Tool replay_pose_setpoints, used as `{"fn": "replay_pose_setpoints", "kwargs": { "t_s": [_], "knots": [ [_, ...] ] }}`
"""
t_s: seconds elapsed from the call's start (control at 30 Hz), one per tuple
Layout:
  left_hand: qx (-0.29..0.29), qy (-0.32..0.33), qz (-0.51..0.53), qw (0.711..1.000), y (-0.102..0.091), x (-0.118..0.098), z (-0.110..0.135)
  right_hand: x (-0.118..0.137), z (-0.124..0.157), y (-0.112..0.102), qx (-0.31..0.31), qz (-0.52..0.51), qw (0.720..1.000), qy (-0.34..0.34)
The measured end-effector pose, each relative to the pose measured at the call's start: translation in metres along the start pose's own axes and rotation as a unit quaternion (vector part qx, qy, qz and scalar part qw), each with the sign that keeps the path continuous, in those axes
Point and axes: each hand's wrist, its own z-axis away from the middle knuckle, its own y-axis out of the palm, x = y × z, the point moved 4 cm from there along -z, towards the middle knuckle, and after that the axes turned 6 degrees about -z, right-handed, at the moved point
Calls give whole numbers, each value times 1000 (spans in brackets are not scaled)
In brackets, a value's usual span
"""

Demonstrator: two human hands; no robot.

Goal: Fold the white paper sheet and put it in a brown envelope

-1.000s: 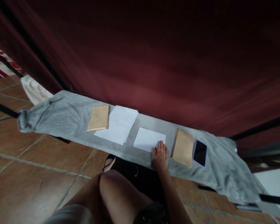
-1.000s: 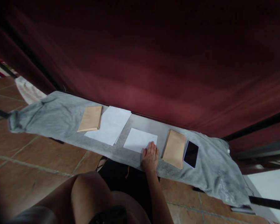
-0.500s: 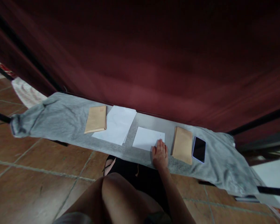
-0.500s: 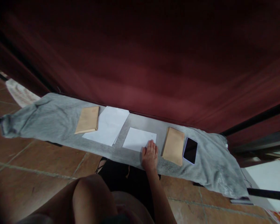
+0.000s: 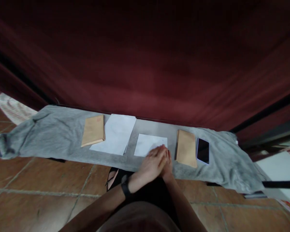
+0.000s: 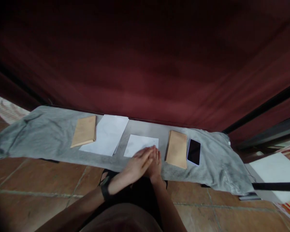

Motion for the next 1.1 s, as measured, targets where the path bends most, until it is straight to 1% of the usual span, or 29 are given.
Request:
{"fn": "replay_pose_setpoints", "kwargs": {
  "t_s": [0.03, 0.1, 0.13, 0.2, 0.27, 0.33, 0.47, 0.57, 0.63, 0.73, 0.8, 0.97, 1.1],
  "knots": [
    [-21, -19, -47, 998, -2, 19, -6, 0, 0, 0, -1, 4, 1000, 4],
    [-37, -34, -102, 994, -2, 56, -13, 0, -1, -2, -10, 18, 1000, 20],
    [-38, -24, -185, 982, 0, 71, -13, 0, -2, -3, -14, 25, 999, 26],
    [-37, -23, -298, 954, 6, 97, -12, 0, -5, -3, -21, 29, 999, 33],
    [-42, -33, -353, 934, 13, 112, -10, 3, -10, -3, -23, 22, 999, 38],
    [-47, -44, -373, 926, 18, 116, -11, 8, -19, -1, -13, 5, 999, 30],
    [-41, -30, -371, 927, 22, 112, -27, 22, -44, 9, 36, -24, 999, -7],
    [-33, -26, -362, 931, 22, 115, -41, 22, -58, 17, 60, -20, 998, -1],
    [-36, -26, -359, 932, 21, 120, -48, 18, -63, 20, 60, -10, 998, 0],
    [-47, -22, -358, 932, 21, 126, -51, 10, -64, 22, 36, 3, 999, -4],
    [-55, -27, -355, 933, 20, 129, -51, 4, -64, 22, 13, 9, 1000, 7],
    [-78, -53, -350, 932, 10, 138, -52, -10, -61, 22, -35, 21, 999, 31],
    [-93, -80, -352, 928, 3, 148, -48, -20, -55, 17, -77, 31, 996, 39]
  ]
}}
